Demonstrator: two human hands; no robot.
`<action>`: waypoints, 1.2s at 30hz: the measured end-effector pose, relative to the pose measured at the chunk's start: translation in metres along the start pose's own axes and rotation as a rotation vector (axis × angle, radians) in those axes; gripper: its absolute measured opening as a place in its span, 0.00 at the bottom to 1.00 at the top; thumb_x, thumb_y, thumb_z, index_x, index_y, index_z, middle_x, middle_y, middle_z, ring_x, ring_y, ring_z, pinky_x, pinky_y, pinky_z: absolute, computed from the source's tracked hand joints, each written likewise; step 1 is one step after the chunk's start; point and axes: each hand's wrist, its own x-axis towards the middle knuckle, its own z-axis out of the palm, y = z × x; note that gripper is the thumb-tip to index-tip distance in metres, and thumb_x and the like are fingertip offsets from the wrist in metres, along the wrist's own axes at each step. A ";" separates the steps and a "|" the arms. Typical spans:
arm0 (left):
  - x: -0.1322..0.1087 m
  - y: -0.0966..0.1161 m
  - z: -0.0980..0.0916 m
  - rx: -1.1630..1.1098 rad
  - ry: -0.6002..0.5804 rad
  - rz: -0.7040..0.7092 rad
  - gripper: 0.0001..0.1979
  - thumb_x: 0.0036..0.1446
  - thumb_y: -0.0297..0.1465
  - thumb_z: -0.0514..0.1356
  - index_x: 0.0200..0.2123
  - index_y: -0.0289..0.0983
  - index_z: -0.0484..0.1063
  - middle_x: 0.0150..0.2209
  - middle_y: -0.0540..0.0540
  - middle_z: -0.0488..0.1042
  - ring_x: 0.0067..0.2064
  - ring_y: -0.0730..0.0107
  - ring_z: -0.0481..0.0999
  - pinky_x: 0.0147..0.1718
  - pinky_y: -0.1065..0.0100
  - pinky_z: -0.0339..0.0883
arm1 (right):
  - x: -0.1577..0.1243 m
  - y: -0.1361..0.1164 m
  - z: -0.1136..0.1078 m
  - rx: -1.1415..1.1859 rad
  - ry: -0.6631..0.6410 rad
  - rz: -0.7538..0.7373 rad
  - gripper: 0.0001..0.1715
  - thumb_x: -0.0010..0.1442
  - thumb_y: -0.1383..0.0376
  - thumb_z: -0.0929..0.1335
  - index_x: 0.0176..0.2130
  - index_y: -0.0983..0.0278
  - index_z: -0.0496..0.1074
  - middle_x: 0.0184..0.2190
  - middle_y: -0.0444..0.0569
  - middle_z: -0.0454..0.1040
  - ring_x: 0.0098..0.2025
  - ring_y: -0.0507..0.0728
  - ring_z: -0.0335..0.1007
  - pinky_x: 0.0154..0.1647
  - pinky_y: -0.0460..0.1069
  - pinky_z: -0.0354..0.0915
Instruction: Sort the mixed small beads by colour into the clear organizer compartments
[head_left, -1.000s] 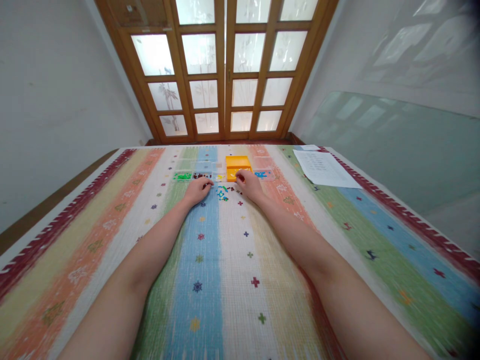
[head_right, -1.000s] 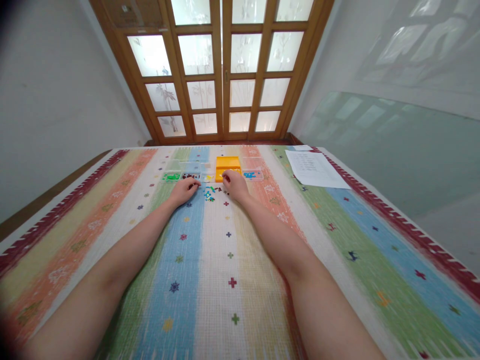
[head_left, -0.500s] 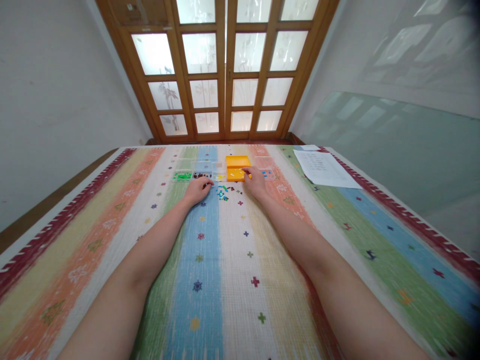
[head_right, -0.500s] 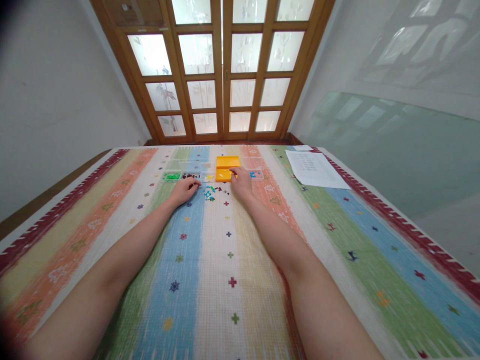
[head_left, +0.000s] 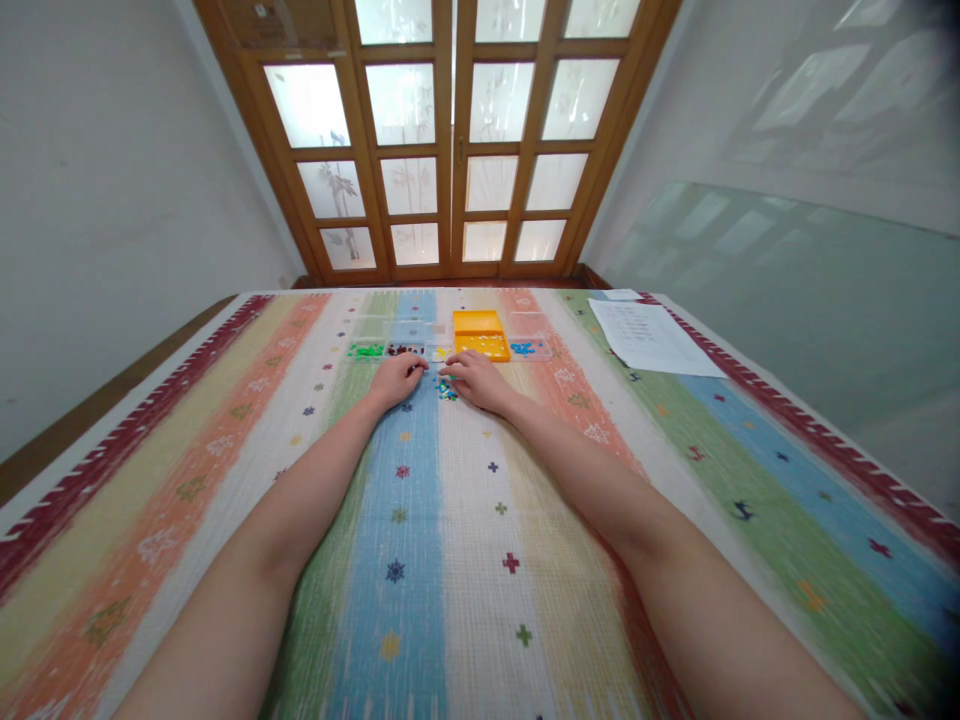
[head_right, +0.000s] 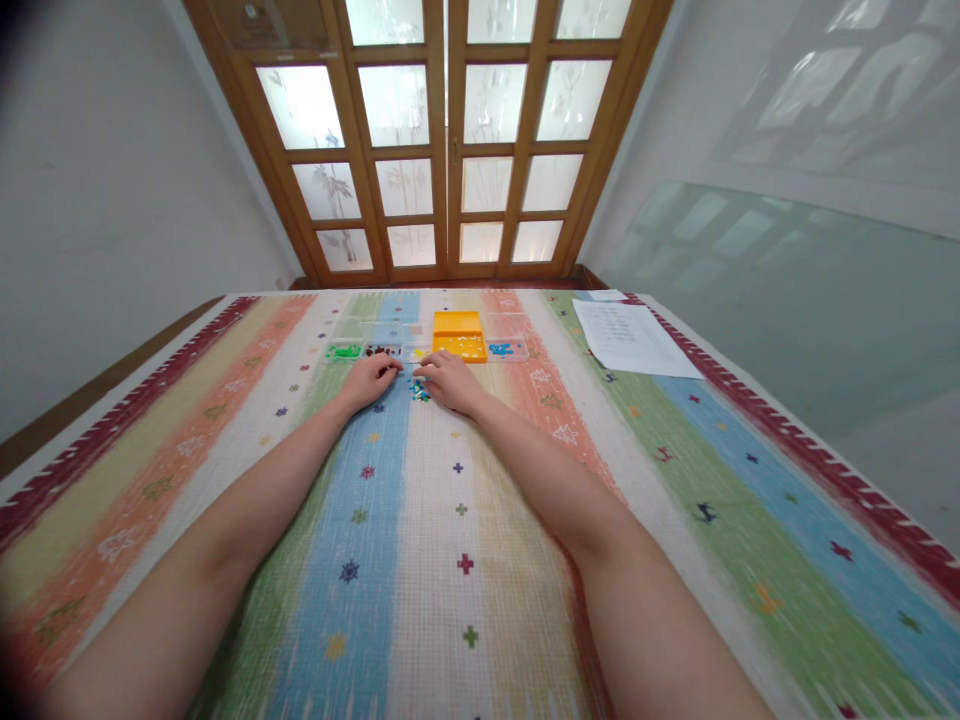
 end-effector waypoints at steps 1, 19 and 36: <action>0.000 -0.001 0.001 -0.004 0.005 0.008 0.13 0.64 0.30 0.55 0.44 0.39 0.80 0.42 0.45 0.80 0.44 0.63 0.77 0.46 0.64 0.69 | -0.001 -0.002 0.000 -0.011 -0.016 -0.010 0.16 0.68 0.67 0.67 0.52 0.56 0.80 0.53 0.52 0.75 0.55 0.63 0.67 0.58 0.58 0.62; 0.000 -0.001 0.001 -0.004 -0.002 0.008 0.13 0.64 0.31 0.55 0.44 0.40 0.80 0.42 0.45 0.81 0.44 0.63 0.77 0.47 0.63 0.69 | 0.001 -0.005 -0.006 -0.023 0.024 0.029 0.06 0.66 0.67 0.68 0.39 0.62 0.77 0.46 0.54 0.76 0.50 0.62 0.67 0.53 0.55 0.61; -0.001 0.003 -0.002 0.011 -0.030 -0.013 0.13 0.65 0.30 0.54 0.44 0.40 0.80 0.43 0.45 0.80 0.45 0.63 0.77 0.47 0.63 0.69 | -0.010 0.047 -0.020 0.212 0.490 0.595 0.10 0.60 0.65 0.63 0.39 0.62 0.73 0.38 0.51 0.78 0.40 0.60 0.72 0.44 0.54 0.66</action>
